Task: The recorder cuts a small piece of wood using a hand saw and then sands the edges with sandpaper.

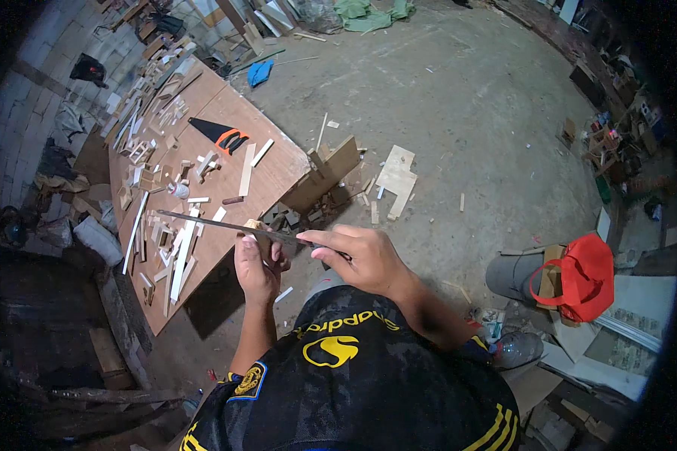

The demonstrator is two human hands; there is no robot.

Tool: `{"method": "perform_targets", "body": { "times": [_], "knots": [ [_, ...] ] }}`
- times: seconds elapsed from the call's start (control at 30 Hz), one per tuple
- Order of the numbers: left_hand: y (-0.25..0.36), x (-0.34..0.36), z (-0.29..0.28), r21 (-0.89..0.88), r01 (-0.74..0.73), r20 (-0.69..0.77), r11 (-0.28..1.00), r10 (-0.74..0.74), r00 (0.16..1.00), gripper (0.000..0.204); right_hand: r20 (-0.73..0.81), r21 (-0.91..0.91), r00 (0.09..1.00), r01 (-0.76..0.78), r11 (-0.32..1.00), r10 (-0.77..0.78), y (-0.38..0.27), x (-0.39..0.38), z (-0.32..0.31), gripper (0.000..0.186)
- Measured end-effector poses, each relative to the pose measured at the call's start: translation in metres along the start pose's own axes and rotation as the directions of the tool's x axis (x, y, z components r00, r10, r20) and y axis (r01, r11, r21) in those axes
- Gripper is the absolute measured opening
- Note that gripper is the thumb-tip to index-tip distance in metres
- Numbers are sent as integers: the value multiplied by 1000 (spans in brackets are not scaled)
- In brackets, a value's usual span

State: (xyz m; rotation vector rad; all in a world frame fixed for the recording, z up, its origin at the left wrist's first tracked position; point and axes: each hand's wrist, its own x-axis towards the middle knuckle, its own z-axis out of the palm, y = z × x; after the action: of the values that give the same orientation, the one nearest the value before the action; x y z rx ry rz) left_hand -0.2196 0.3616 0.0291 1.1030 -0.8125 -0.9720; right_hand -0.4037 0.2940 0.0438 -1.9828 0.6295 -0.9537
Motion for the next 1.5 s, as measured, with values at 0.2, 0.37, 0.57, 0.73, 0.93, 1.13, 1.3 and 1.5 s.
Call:
{"method": "perform_targets", "body": {
  "times": [0.2,0.37,0.57,0.73,0.93,1.13,1.3,1.5],
  "knots": [
    [-1,5,3,-38,23,34,999,-22,999,40,-38,-51,999,16,999,-18,7,-4,4,29],
    [-1,9,-2,-41,-32,23,999,33,999,38,-65,-106,997,-46,993,40,3,2,3,29],
    [1,12,-17,-146,20,-6,989,-21,1000,41,-86,-216,993,-97,972,80,-7,19,9,26],
    [16,7,-38,-254,19,-71,967,-38,997,43,-274,228,938,-153,962,214,31,32,5,27],
    [24,2,-53,-319,172,103,932,-146,984,44,68,714,941,-278,642,332,-2,58,41,24],
    [27,1,-61,-134,110,18,985,-109,994,42,292,323,942,-261,910,166,-7,68,61,22],
    [25,1,-71,-46,52,-33,998,-53,998,42,344,337,925,-280,899,159,-15,73,67,21],
    [18,-1,-84,-22,24,-39,999,-25,999,37,370,243,917,-248,938,147,-18,75,65,22]
  ]
}}
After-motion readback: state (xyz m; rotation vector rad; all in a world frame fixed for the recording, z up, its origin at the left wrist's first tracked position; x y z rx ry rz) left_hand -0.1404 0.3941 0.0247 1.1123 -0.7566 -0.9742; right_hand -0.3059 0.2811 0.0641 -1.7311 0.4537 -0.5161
